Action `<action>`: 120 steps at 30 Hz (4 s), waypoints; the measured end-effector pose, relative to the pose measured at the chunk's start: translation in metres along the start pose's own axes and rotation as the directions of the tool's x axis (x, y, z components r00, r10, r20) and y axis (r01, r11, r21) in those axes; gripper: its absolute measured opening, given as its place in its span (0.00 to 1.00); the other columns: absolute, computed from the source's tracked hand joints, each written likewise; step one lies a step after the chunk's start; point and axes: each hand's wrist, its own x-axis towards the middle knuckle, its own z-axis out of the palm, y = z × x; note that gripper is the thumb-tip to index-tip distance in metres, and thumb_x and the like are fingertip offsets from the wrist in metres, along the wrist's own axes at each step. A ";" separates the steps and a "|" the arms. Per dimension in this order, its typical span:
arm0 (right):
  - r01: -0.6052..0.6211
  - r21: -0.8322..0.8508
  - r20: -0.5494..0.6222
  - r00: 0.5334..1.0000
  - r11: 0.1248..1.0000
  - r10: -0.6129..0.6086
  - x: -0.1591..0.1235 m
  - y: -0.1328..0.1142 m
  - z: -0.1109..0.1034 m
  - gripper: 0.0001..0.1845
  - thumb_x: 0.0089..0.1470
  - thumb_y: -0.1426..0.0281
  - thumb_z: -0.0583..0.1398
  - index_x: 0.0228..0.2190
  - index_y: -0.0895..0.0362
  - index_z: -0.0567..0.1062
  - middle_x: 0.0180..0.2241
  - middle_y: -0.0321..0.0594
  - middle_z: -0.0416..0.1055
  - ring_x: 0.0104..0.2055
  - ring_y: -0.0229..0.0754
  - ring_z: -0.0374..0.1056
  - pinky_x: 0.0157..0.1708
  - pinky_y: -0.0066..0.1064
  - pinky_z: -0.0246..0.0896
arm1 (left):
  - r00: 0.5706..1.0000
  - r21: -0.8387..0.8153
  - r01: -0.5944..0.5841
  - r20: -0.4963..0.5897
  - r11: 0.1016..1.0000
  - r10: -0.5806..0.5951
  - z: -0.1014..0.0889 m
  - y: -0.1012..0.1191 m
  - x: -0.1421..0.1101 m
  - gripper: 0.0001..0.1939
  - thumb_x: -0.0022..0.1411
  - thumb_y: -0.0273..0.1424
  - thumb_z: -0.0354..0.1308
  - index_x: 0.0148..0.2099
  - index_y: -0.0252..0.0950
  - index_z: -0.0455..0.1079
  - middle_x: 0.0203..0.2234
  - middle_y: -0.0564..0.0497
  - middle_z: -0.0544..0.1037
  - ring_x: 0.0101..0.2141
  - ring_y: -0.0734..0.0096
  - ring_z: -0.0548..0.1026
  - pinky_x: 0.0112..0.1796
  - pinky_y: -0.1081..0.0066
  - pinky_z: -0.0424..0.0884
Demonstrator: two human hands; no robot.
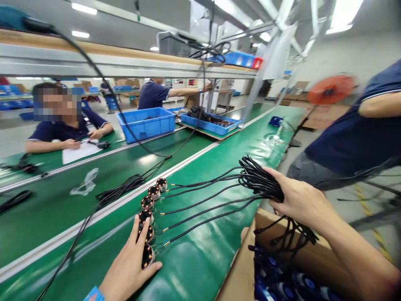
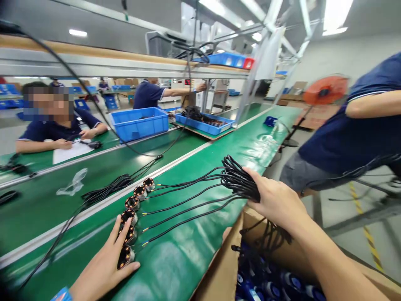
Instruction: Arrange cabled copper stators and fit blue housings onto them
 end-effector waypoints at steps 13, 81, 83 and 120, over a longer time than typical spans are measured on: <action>-0.723 -0.059 0.215 0.664 0.688 0.716 0.133 0.151 0.045 0.53 0.50 0.53 0.66 0.70 0.54 0.52 0.52 0.62 0.73 0.52 0.68 0.73 0.45 0.49 0.67 | 0.895 0.034 -0.431 0.146 0.902 0.422 -0.015 0.183 0.225 0.66 0.50 0.50 0.73 0.76 0.40 0.34 0.73 0.34 0.24 0.71 0.41 0.33 0.70 0.47 0.47; -0.258 0.949 0.271 0.379 0.181 -0.884 0.029 -0.412 0.044 0.24 0.71 0.55 0.51 0.38 0.58 0.79 0.38 0.39 0.78 0.34 0.36 0.74 0.37 0.28 0.67 | 0.868 0.133 -0.381 -0.288 0.915 0.404 -0.045 -0.115 -0.114 0.17 0.72 0.46 0.51 0.55 0.43 0.70 0.45 0.54 0.83 0.36 0.69 0.80 0.37 0.69 0.73; -0.499 0.857 0.331 0.344 0.127 -0.879 0.023 -0.418 0.056 0.24 0.70 0.54 0.53 0.36 0.60 0.77 0.37 0.40 0.76 0.28 0.32 0.70 0.29 0.25 0.63 | 0.863 0.131 -0.390 -0.293 0.912 0.411 -0.044 -0.115 -0.113 0.19 0.72 0.48 0.51 0.55 0.42 0.69 0.45 0.53 0.83 0.33 0.69 0.79 0.35 0.70 0.72; 0.181 0.962 0.061 0.591 0.206 -0.804 0.007 -0.399 0.034 0.09 0.62 0.65 0.66 0.35 0.58 0.82 0.28 0.35 0.64 0.35 0.38 0.63 0.42 0.31 0.59 | 0.832 0.085 -0.443 -0.330 0.892 0.445 -0.037 -0.059 -0.135 0.12 0.72 0.28 0.55 0.54 0.36 0.75 0.31 0.53 0.76 0.35 0.72 0.69 0.38 0.68 0.58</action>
